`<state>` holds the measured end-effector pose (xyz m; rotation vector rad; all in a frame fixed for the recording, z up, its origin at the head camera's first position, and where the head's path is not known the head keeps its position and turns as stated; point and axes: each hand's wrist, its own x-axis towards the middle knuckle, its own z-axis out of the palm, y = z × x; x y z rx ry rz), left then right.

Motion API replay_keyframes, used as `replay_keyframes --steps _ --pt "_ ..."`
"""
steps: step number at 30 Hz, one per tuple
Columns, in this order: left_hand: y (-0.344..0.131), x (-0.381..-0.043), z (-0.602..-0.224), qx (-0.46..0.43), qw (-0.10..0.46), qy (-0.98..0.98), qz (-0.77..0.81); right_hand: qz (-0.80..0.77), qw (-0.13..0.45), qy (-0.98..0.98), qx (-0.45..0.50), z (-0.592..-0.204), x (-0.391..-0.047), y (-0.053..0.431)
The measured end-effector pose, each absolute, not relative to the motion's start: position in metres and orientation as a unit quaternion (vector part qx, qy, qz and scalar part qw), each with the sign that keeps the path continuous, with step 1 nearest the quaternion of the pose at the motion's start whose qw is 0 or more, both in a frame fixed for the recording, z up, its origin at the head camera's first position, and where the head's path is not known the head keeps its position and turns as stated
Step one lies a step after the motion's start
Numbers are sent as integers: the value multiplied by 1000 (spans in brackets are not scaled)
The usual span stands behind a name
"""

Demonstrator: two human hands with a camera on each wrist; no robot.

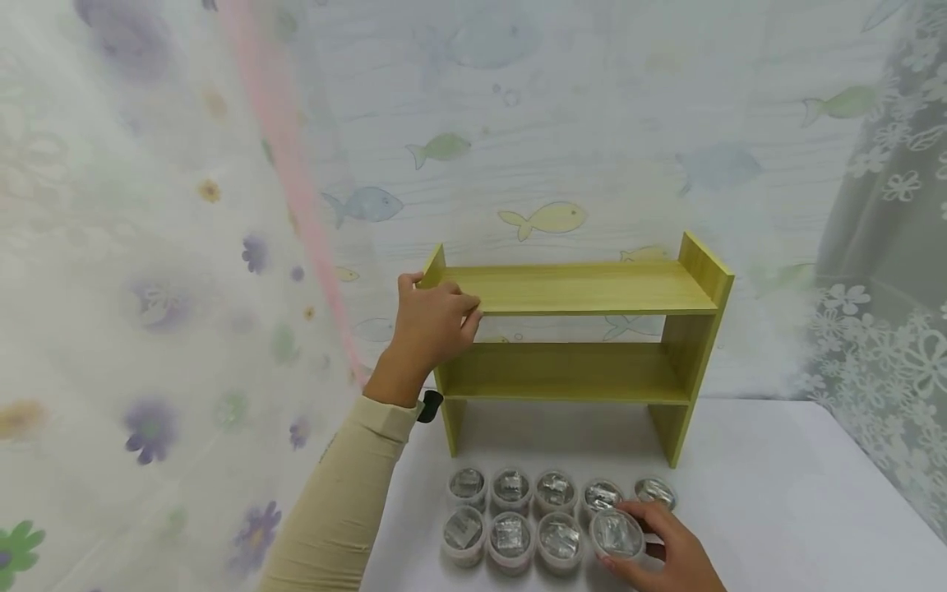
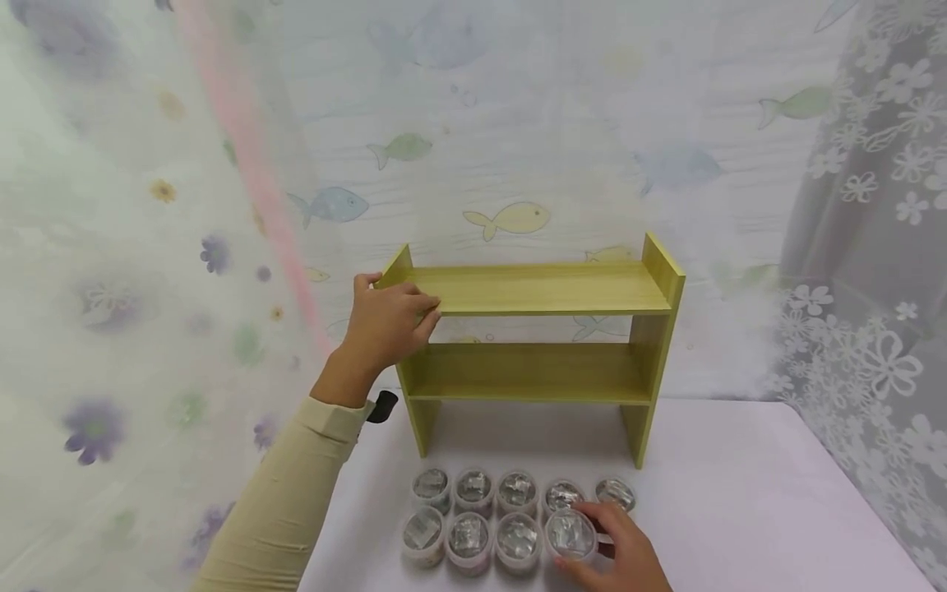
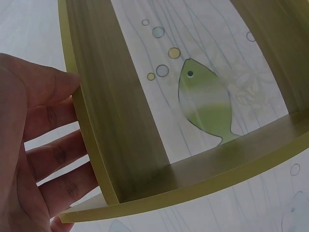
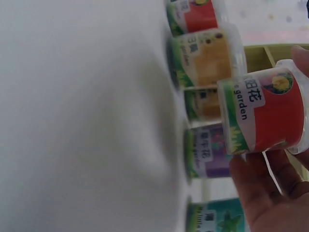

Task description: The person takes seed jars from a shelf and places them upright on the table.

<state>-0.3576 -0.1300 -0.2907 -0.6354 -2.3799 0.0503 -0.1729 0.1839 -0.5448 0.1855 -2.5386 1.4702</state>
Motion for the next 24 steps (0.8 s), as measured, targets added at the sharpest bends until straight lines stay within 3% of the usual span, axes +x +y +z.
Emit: replay_keyframes --steps 5,17,24 --pt "-129 -358 -292 -243 336 -910 20 453 141 -877 80 -560 -173 184" --pt "-129 -355 -288 -238 332 -912 24 423 108 -898 63 -564 -177 184" --pt "-128 -356 -290 -239 326 -914 22 430 51 -901 29 -561 -177 183"
